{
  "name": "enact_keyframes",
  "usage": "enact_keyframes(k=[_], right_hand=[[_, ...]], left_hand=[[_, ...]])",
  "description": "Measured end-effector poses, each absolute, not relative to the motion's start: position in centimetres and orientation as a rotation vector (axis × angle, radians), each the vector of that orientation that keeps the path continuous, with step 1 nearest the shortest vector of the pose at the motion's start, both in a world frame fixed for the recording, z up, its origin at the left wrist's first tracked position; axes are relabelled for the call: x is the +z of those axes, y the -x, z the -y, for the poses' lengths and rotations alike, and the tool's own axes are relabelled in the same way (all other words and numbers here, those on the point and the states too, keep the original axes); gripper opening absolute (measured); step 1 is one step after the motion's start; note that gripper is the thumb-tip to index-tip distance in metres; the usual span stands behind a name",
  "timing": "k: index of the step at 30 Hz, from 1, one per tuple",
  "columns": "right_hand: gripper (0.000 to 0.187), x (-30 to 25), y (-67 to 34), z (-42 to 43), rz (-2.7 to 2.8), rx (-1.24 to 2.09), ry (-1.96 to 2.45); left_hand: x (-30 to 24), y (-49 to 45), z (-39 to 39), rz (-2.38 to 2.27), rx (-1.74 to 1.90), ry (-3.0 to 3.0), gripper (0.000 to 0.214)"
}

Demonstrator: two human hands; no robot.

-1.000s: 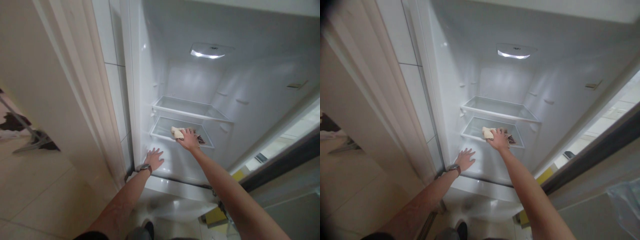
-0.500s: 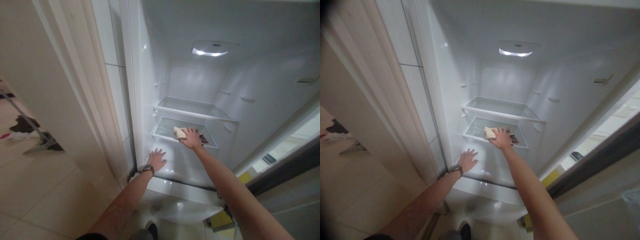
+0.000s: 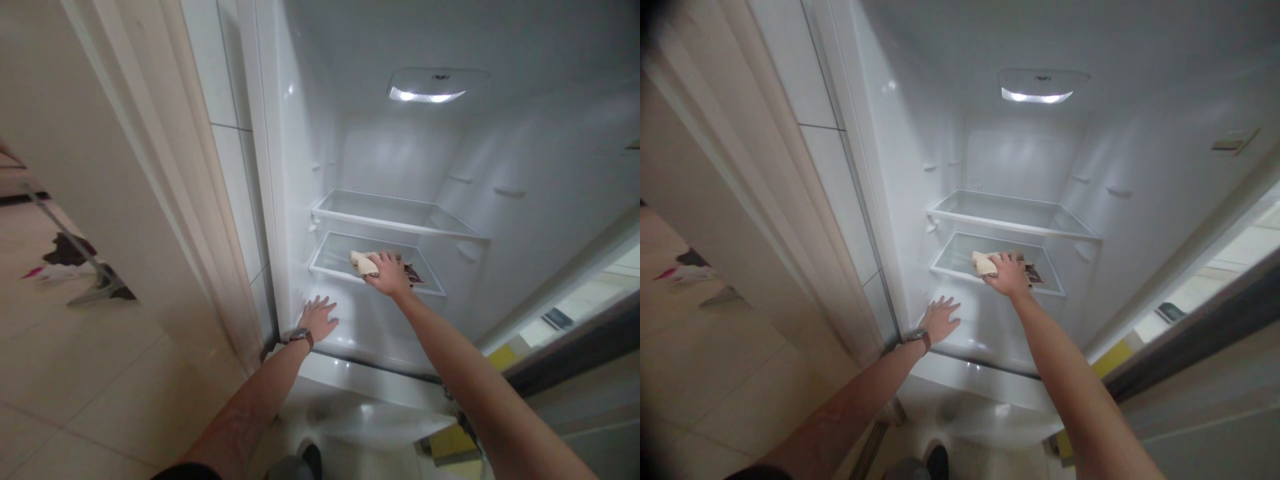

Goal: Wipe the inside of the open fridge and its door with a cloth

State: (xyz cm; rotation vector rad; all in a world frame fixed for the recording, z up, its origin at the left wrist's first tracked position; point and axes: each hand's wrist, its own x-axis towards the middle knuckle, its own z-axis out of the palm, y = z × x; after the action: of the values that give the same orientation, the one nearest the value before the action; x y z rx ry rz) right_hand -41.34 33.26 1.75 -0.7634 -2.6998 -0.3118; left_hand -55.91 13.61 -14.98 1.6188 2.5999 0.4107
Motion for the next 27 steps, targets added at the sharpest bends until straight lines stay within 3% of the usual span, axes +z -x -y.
enact_keyframes(k=[27], right_hand=[[0.058, 1.67, 41.32, -33.37, 2.689, -0.316, 0.737]], left_hand=[[-14.93, 55.96, -13.57, -2.592, 0.417, -1.621, 0.062]])
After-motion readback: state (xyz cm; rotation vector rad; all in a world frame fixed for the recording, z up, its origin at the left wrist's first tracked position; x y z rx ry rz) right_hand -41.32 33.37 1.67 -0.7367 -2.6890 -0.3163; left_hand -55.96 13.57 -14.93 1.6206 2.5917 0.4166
